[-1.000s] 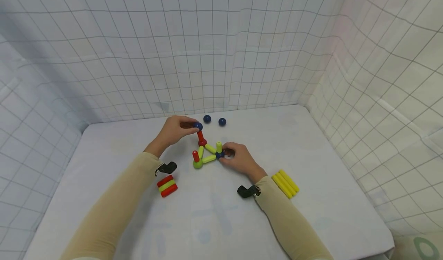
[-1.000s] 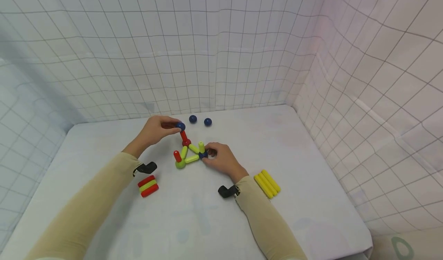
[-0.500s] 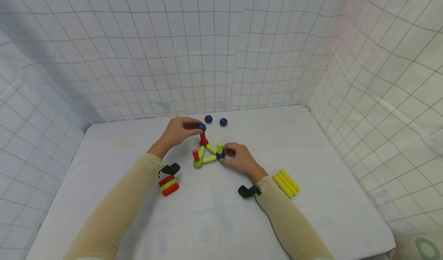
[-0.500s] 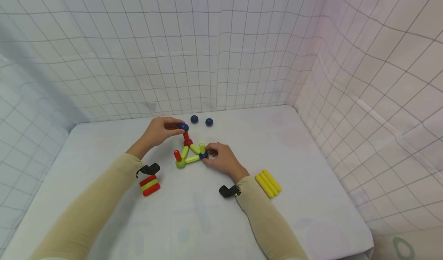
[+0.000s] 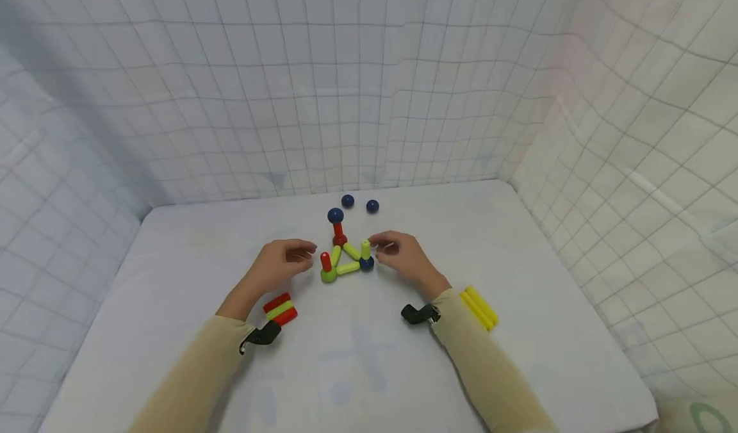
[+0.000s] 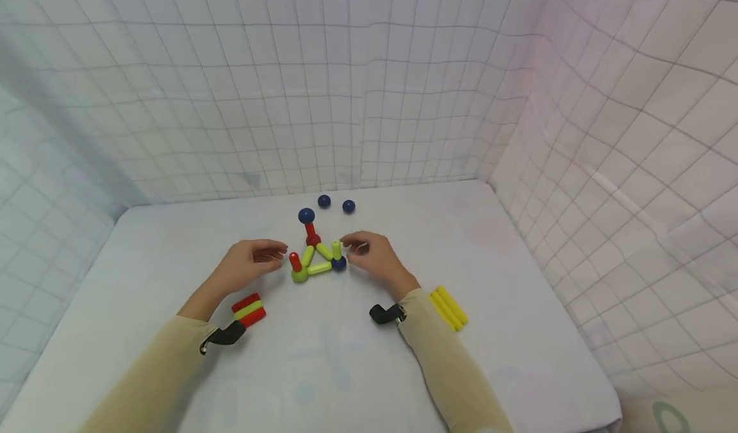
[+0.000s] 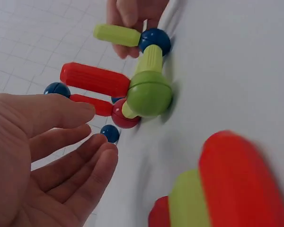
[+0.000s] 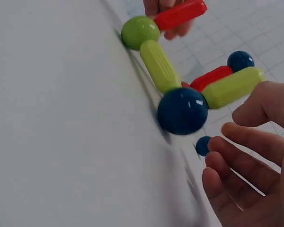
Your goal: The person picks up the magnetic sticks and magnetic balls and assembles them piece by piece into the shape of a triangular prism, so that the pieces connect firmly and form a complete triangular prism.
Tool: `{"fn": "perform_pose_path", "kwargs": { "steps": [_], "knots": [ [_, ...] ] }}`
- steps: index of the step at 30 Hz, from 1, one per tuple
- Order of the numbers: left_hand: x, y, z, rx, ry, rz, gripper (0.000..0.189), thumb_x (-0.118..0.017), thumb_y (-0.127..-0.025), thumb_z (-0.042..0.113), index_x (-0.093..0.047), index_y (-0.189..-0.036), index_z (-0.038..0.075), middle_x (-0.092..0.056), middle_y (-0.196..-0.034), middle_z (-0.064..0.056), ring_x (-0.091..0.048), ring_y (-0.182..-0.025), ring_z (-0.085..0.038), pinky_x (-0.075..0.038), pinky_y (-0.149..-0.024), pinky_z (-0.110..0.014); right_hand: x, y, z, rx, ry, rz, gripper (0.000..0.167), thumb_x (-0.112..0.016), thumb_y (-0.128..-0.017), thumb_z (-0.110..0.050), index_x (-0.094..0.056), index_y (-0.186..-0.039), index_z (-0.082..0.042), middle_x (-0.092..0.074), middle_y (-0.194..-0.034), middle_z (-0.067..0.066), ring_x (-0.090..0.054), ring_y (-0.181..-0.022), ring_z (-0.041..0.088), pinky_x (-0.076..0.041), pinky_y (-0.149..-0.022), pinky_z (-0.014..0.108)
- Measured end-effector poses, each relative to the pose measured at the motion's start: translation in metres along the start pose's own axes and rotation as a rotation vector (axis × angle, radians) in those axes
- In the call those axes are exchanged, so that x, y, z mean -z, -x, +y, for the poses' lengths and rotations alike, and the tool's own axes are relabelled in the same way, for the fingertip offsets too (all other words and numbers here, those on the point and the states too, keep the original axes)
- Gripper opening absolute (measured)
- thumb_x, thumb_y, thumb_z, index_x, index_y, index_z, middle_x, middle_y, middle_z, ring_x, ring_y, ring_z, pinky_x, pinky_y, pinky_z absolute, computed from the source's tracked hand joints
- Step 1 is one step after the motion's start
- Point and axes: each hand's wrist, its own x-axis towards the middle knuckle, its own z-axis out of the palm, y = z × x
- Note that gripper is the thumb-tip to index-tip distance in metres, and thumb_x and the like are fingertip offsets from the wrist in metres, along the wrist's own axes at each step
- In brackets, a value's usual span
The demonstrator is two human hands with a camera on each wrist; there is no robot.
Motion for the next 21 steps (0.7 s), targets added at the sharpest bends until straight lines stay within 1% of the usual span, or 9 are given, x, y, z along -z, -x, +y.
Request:
{"fn": "perform_pose_path", "kwargs": {
  "steps": [3, 6, 8, 11, 14, 16, 18, 21],
  "knots": [
    [-0.009, 0.013, -0.001, 0.017, -0.017, -0.042, 0.040, -0.083, -0.097, 0.021, -0.074, -0.132, 0.002, -0.075, -0.120, -0.010, -0.071, -0.109, -0.028, -0.060, -0.097, -0.045, 0.015, -0.023, -0.004, -0.013, 0.032, 0.057, 0.029, -0.076, -0.099, -0.007, -0.077, -0.127, -0.002, -0.076, -0.118, 0.006, -0.067, -0.102, 0.020, -0.057, -0.094, 0.037],
    [-0.018, 0.020, -0.001, 0.028, -0.029, -0.047, 0.042, -0.088, -0.093, 0.026, -0.076, -0.128, 0.004, -0.075, -0.113, -0.005, -0.070, -0.102, -0.024, -0.060, -0.094, -0.043, 0.028, -0.053, -0.007, -0.028, 0.114, 0.081, 0.029, -0.079, -0.100, -0.011, -0.077, -0.127, 0.000, -0.075, -0.120, 0.010, -0.066, -0.103, 0.023, -0.056, -0.093, 0.039],
    [-0.024, 0.021, 0.000, 0.040, -0.032, -0.045, 0.041, -0.090, -0.092, 0.025, -0.076, -0.125, 0.004, -0.075, -0.108, -0.003, -0.069, -0.098, -0.022, -0.060, -0.091, -0.041, 0.036, -0.070, -0.008, -0.056, 0.172, 0.066, 0.032, -0.079, -0.100, -0.015, -0.076, -0.129, -0.001, -0.074, -0.122, 0.011, -0.065, -0.104, 0.024, -0.055, -0.093, 0.039],
    [-0.030, 0.024, 0.000, 0.065, -0.031, -0.030, 0.038, -0.092, -0.090, 0.021, -0.077, -0.121, 0.005, -0.073, -0.102, -0.001, -0.067, -0.094, -0.021, -0.060, -0.088, -0.039, 0.041, -0.090, -0.009, -0.110, 0.239, 0.014, 0.037, -0.080, -0.100, -0.020, -0.075, -0.133, -0.003, -0.073, -0.125, 0.010, -0.064, -0.106, 0.024, -0.055, -0.090, 0.040],
    [-0.034, 0.024, 0.001, 0.050, -0.039, -0.026, 0.036, -0.092, -0.090, 0.018, -0.077, -0.119, 0.004, -0.073, -0.100, -0.002, -0.067, -0.093, -0.021, -0.060, -0.088, -0.040, 0.041, -0.101, -0.006, -0.166, 0.277, -0.028, 0.041, -0.081, -0.100, -0.022, -0.075, -0.135, -0.004, -0.072, -0.125, 0.008, -0.063, -0.106, 0.024, -0.054, -0.087, 0.041],
    [-0.037, 0.022, 0.002, 0.044, -0.037, -0.027, 0.035, -0.092, -0.089, 0.018, -0.077, -0.118, 0.005, -0.073, -0.099, -0.001, -0.067, -0.093, -0.021, -0.060, -0.089, -0.040, 0.040, -0.105, -0.003, -0.189, 0.291, -0.048, 0.042, -0.082, -0.099, -0.022, -0.074, -0.136, -0.004, -0.072, -0.124, 0.008, -0.063, -0.106, 0.024, -0.055, -0.086, 0.041],
    [-0.039, 0.020, 0.003, 0.036, -0.035, -0.033, 0.036, -0.092, -0.090, 0.018, -0.076, -0.119, 0.004, -0.073, -0.099, -0.001, -0.068, -0.093, -0.020, -0.060, -0.090, -0.041, 0.040, -0.107, 0.001, -0.198, 0.315, -0.065, 0.042, -0.083, -0.098, -0.021, -0.075, -0.136, -0.005, -0.072, -0.122, 0.008, -0.063, -0.105, 0.024, -0.055, -0.085, 0.040],
    [-0.042, 0.017, 0.006, 0.031, -0.028, -0.040, 0.037, -0.093, -0.089, 0.019, -0.077, -0.119, 0.005, -0.074, -0.099, -0.001, -0.068, -0.093, -0.019, -0.060, -0.090, -0.041, 0.039, -0.106, 0.008, -0.191, 0.346, -0.078, 0.037, -0.083, -0.097, -0.016, -0.076, -0.132, -0.006, -0.072, -0.116, 0.008, -0.064, -0.103, 0.025, -0.055, -0.086, 0.040]
  ]
}}
